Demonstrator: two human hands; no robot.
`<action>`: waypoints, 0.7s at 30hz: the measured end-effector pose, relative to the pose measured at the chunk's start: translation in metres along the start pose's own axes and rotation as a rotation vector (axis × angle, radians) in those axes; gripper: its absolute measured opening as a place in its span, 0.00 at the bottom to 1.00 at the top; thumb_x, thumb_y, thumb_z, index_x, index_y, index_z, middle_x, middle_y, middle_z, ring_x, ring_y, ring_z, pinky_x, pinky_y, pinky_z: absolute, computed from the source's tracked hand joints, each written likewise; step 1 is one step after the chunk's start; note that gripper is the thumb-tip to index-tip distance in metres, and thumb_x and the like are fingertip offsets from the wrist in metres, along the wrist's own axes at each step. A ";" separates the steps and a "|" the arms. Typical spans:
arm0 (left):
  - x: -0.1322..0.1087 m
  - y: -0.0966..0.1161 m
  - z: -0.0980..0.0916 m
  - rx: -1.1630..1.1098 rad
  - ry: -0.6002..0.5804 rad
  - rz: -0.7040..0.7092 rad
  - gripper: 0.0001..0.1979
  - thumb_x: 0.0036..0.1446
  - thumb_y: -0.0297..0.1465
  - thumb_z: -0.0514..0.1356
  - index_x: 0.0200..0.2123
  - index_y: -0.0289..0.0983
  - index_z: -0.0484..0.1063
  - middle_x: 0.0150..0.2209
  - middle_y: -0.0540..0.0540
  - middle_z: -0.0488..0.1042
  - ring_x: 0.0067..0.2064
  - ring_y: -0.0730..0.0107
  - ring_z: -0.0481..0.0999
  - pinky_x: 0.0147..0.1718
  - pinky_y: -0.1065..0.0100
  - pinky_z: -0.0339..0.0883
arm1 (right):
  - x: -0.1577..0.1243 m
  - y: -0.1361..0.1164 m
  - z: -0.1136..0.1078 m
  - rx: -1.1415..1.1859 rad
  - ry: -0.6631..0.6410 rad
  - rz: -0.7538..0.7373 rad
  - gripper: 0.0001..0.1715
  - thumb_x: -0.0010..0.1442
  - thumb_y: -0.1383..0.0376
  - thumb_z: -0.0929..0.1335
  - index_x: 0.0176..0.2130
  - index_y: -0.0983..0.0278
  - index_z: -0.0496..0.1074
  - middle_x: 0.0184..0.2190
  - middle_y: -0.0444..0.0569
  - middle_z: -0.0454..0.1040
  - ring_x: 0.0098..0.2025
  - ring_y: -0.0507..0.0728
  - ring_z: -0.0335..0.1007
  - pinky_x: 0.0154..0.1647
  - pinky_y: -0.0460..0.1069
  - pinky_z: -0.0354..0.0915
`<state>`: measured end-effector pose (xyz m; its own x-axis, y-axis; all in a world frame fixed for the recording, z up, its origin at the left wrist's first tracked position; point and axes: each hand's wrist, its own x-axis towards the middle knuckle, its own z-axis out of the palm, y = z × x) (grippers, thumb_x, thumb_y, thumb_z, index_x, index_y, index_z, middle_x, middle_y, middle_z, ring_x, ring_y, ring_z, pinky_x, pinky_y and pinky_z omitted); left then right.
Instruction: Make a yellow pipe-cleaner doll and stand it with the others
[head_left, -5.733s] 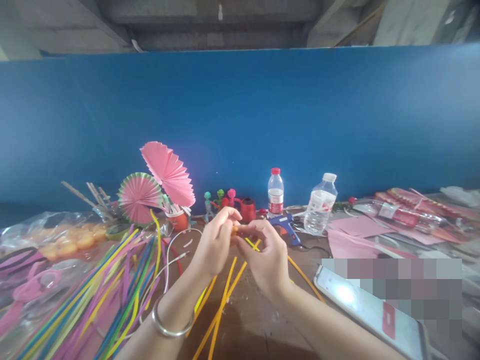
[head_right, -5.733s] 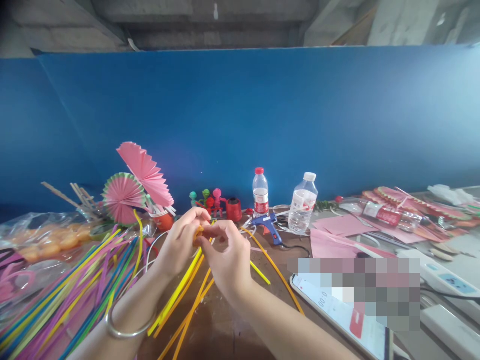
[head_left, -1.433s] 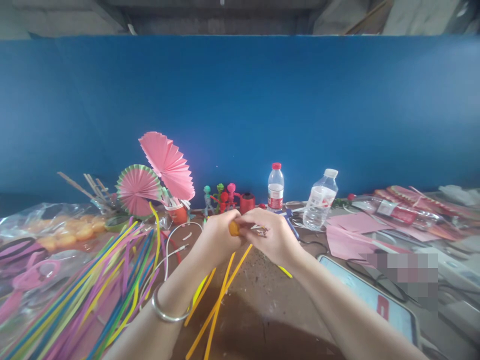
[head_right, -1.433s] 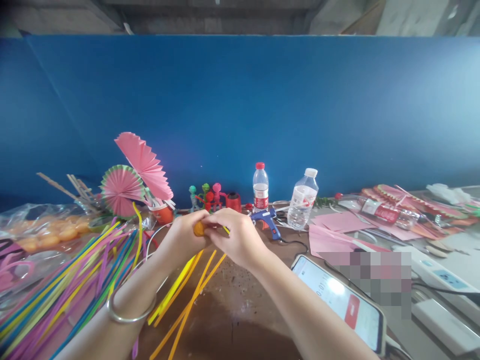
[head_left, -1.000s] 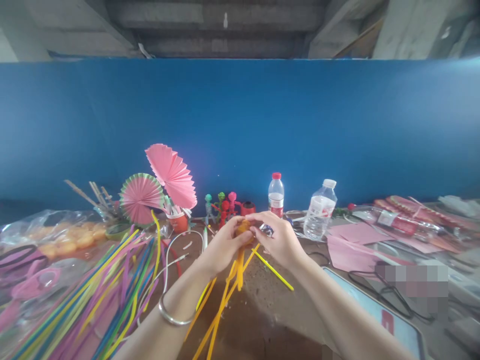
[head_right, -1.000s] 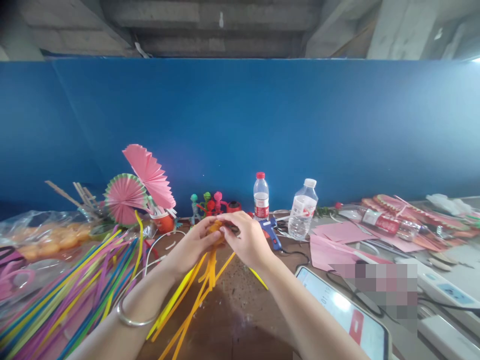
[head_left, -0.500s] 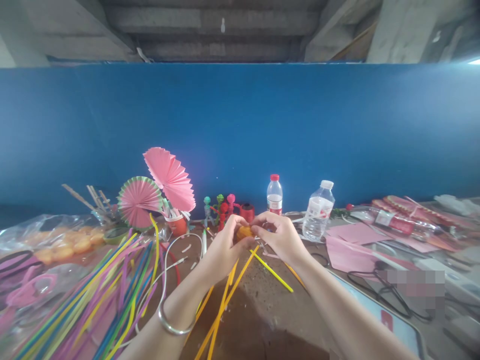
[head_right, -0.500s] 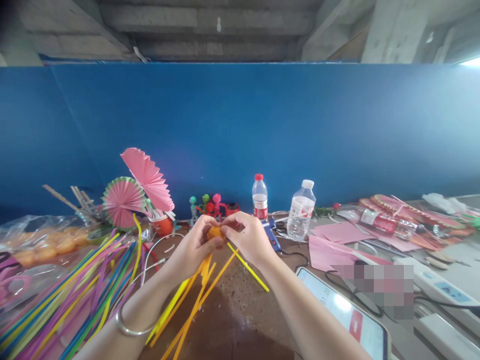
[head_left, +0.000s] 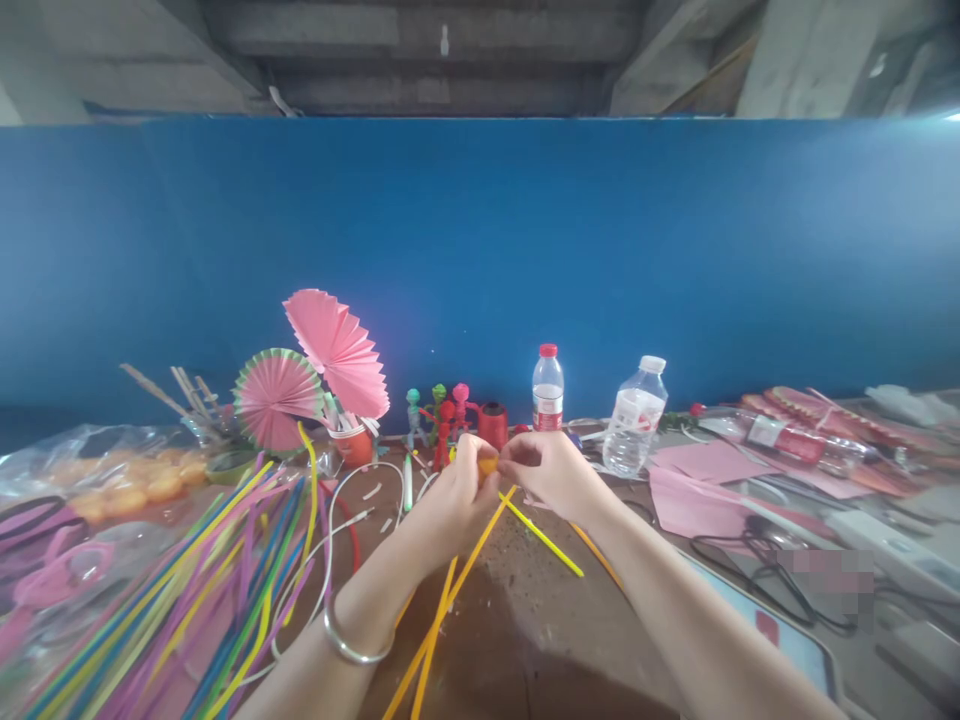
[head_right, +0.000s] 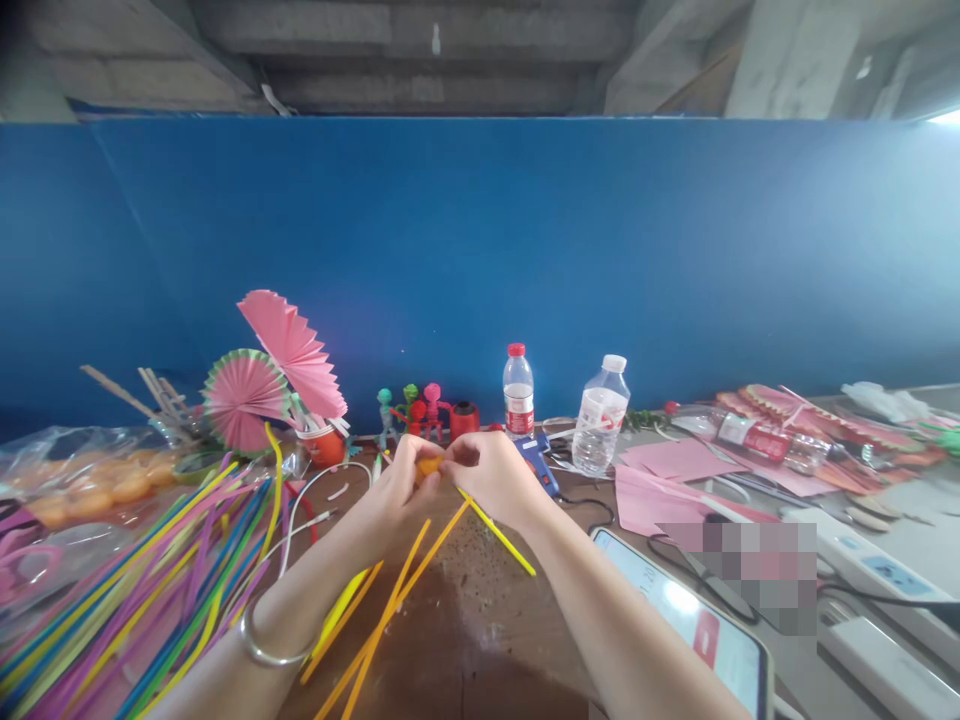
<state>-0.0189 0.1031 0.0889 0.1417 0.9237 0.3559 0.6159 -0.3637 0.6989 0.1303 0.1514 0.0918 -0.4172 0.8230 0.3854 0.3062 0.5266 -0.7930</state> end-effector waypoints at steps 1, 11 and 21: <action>0.000 0.000 0.000 0.008 0.005 0.000 0.09 0.56 0.35 0.48 0.39 0.38 0.57 0.36 0.45 0.68 0.36 0.64 0.70 0.36 0.63 0.60 | -0.001 -0.001 0.000 -0.007 0.014 -0.012 0.07 0.51 0.64 0.65 0.25 0.65 0.70 0.19 0.42 0.67 0.21 0.49 0.61 0.22 0.44 0.57; -0.002 0.007 -0.007 0.048 -0.036 -0.005 0.08 0.57 0.34 0.47 0.39 0.38 0.57 0.34 0.45 0.67 0.34 0.65 0.69 0.35 0.63 0.60 | 0.000 -0.004 -0.003 0.011 -0.011 -0.060 0.03 0.49 0.67 0.66 0.25 0.65 0.69 0.22 0.42 0.68 0.22 0.48 0.61 0.23 0.43 0.58; -0.001 -0.002 -0.006 -0.044 -0.005 0.015 0.08 0.56 0.34 0.47 0.37 0.38 0.58 0.33 0.47 0.67 0.33 0.66 0.68 0.35 0.64 0.59 | 0.001 0.003 0.001 0.138 -0.093 -0.152 0.04 0.53 0.66 0.65 0.27 0.64 0.67 0.24 0.42 0.65 0.25 0.49 0.59 0.24 0.44 0.57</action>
<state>-0.0243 0.1021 0.0910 0.1544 0.9187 0.3636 0.5789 -0.3823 0.7202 0.1300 0.1532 0.0896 -0.5284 0.7102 0.4652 0.1169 0.6035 -0.7887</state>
